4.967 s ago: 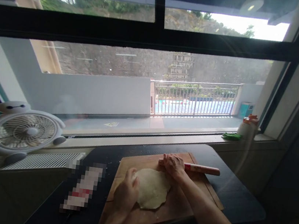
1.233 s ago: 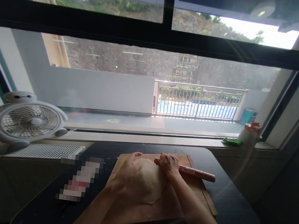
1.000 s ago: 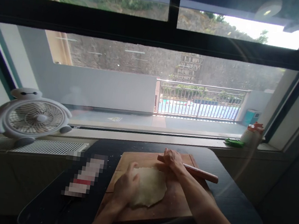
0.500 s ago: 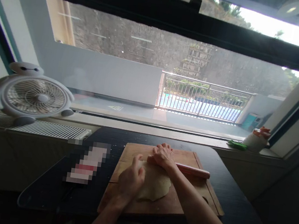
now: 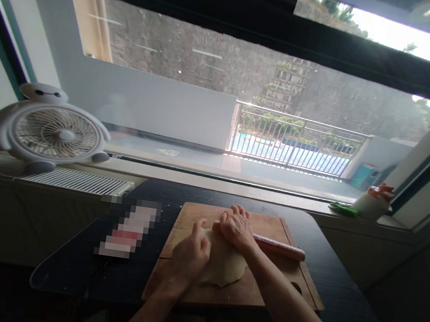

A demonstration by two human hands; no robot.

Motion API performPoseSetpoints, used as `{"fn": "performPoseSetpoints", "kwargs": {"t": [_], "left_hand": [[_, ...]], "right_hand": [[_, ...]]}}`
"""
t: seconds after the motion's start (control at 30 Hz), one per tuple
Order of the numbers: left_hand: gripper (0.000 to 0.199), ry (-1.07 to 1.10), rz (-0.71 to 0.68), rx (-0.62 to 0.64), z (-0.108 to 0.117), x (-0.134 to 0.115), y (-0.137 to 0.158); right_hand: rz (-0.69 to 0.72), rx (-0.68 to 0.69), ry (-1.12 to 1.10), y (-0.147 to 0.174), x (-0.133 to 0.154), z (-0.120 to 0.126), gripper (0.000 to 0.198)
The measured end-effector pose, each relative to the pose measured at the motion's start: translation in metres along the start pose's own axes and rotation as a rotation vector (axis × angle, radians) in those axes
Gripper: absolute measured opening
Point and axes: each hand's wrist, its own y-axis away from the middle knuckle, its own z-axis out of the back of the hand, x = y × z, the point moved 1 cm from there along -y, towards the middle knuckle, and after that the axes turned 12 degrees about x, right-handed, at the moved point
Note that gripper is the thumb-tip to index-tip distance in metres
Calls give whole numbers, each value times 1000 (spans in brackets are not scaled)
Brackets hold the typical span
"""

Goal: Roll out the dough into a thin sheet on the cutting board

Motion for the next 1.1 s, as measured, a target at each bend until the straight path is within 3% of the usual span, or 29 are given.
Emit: {"fn": "performPoseSetpoints", "kwargs": {"t": [0.1, 0.2, 0.43, 0.77, 1.0, 1.1], "left_hand": [[47, -17, 10, 6, -1, 1, 0], [47, 4, 5, 7, 2, 0, 1], [48, 91, 10, -71, 6, -2, 3], [47, 58, 22, -67, 0, 4, 0], [47, 100, -10, -84, 1, 2, 2], [47, 109, -24, -101, 1, 1, 2]], "right_hand": [[-32, 52, -13, -14, -4, 6, 39], [-21, 89, -32, -8, -2, 8, 39], [101, -42, -28, 30, 10, 0, 37], [-21, 20, -1, -17, -3, 5, 39], [107, -94, -18, 34, 18, -2, 39], [108, -100, -26, 35, 19, -3, 41]]}}
